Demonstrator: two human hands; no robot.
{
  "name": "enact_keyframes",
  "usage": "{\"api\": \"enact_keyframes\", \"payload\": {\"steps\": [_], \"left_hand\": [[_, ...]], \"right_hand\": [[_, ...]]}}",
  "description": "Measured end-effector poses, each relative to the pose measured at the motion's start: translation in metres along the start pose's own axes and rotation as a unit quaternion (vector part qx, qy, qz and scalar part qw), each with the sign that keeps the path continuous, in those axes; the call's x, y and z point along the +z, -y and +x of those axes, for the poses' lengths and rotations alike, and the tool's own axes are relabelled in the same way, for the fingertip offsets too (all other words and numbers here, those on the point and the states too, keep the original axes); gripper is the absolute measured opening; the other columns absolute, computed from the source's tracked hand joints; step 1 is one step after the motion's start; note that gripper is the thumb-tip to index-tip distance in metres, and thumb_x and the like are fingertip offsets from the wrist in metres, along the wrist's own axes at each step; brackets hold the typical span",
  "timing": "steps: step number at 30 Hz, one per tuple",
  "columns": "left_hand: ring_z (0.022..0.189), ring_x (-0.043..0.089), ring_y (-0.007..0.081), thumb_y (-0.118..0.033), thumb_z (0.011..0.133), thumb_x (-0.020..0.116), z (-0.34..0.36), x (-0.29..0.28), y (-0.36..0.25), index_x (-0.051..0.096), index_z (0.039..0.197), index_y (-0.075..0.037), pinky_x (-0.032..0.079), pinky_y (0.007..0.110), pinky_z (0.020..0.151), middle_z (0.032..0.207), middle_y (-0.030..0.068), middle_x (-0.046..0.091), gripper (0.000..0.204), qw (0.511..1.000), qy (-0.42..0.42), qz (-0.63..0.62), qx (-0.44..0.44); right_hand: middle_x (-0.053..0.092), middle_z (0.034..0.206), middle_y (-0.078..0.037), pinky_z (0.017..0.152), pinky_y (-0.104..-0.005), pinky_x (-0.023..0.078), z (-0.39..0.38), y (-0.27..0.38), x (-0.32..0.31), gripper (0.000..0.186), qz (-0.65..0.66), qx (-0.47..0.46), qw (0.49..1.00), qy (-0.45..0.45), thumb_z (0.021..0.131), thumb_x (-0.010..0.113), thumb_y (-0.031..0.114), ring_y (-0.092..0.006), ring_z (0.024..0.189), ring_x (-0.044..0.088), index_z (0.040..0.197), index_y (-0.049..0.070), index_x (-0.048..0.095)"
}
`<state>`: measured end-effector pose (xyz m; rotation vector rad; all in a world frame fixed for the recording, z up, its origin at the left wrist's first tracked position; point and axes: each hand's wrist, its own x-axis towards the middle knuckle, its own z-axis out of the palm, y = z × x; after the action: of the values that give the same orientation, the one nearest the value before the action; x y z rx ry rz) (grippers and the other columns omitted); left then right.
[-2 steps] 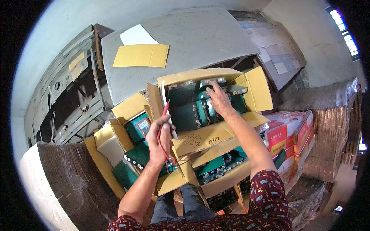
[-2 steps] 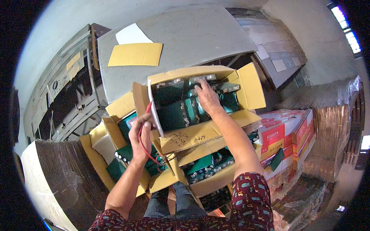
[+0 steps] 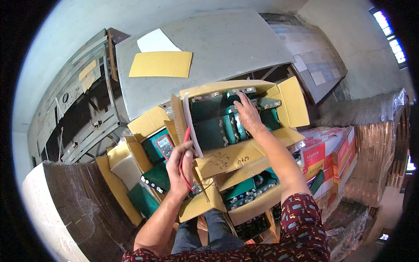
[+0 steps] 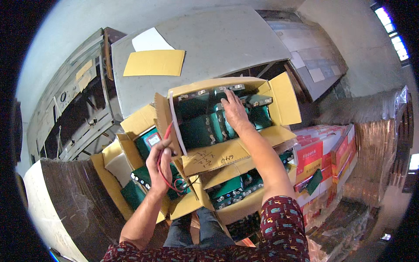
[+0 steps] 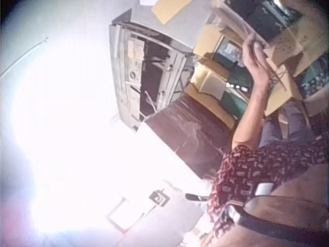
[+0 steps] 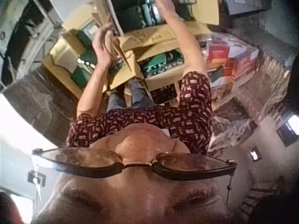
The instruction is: The person uses a multimeter to test green electronic modules inside open cardboard boxes. They connect the multimeter probes to terminals on each module, observe the readings, and then place the tested modules into a separate box on a hand truck.
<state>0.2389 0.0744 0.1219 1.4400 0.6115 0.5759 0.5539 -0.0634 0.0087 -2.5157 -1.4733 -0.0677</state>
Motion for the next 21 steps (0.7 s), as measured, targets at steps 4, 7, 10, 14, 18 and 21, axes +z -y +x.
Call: {"api": "enact_keyframes", "payload": {"steps": [4,7,10,14,18,21], "left_hand": [[0.087,0.061,0.0122,-0.007,0.106,0.052,-0.041,-0.019,-0.017,0.061,0.124,0.004,0.049,0.026,0.080,0.096,0.0075,0.065,0.023,1.000,-0.013,0.019,0.022],[0.081,0.062,0.0124,-0.005,0.105,0.050,-0.081,-0.037,-0.018,0.060,0.124,0.004,0.051,0.026,0.076,0.094,0.0097,0.066,0.023,0.999,-0.022,0.040,-0.008],[0.069,0.060,0.0090,-0.002,0.106,0.051,-0.122,-0.052,-0.014,0.059,0.126,0.001,0.053,0.022,0.056,0.097,0.0099,0.066,0.022,0.997,-0.041,-0.003,-0.066],[0.065,0.056,0.0067,-0.008,0.107,0.055,-0.167,-0.081,0.000,0.059,0.127,0.000,0.047,0.022,0.051,0.093,0.0052,0.066,0.022,0.991,-0.033,0.080,-0.107],[0.075,0.049,0.0065,-0.005,0.103,0.059,-0.203,-0.113,0.038,0.061,0.125,0.000,0.043,0.023,0.067,0.084,-0.0022,0.053,0.022,0.976,-0.086,0.125,-0.157],[0.069,0.039,0.0067,0.003,0.098,0.054,-0.186,-0.118,0.058,0.061,0.126,0.001,0.031,0.024,0.059,0.077,-0.0056,0.039,0.028,0.986,-0.051,0.089,-0.129]], "right_hand": [[0.046,0.146,-0.016,0.109,-0.0505,0.045,0.012,0.014,0.000,0.017,-0.039,0.026,0.999,0.024,0.091,0.063,0.007,-0.0354,0.134,0.047,0.108,0.005,0.069],[0.051,0.127,-0.016,0.102,-0.0496,0.047,0.033,0.022,-0.005,0.009,-0.159,0.046,0.982,0.094,0.087,0.066,0.009,-0.0343,0.122,0.051,0.091,0.006,0.073],[0.055,0.121,-0.012,0.094,-0.0448,0.048,0.035,0.016,0.005,0.014,-0.232,0.035,0.965,0.116,0.083,0.069,0.012,-0.0294,0.118,0.052,0.095,0.011,0.077],[0.056,0.114,-0.009,0.093,-0.0476,0.044,0.027,0.009,-0.010,0.015,-0.232,-0.027,0.969,0.085,0.076,0.074,0.010,-0.0277,0.114,0.054,0.091,0.011,0.077],[0.056,0.119,-0.012,0.095,-0.0486,0.044,0.029,0.029,-0.060,0.031,-0.172,-0.017,0.981,0.091,0.072,0.089,0.017,-0.0308,0.122,0.053,0.097,0.007,0.075],[0.056,0.117,-0.016,0.094,-0.0485,0.047,0.008,0.038,-0.109,0.041,-0.107,-0.024,0.994,0.023,0.071,0.090,0.016,-0.0359,0.118,0.055,0.102,0.001,0.069]]}}
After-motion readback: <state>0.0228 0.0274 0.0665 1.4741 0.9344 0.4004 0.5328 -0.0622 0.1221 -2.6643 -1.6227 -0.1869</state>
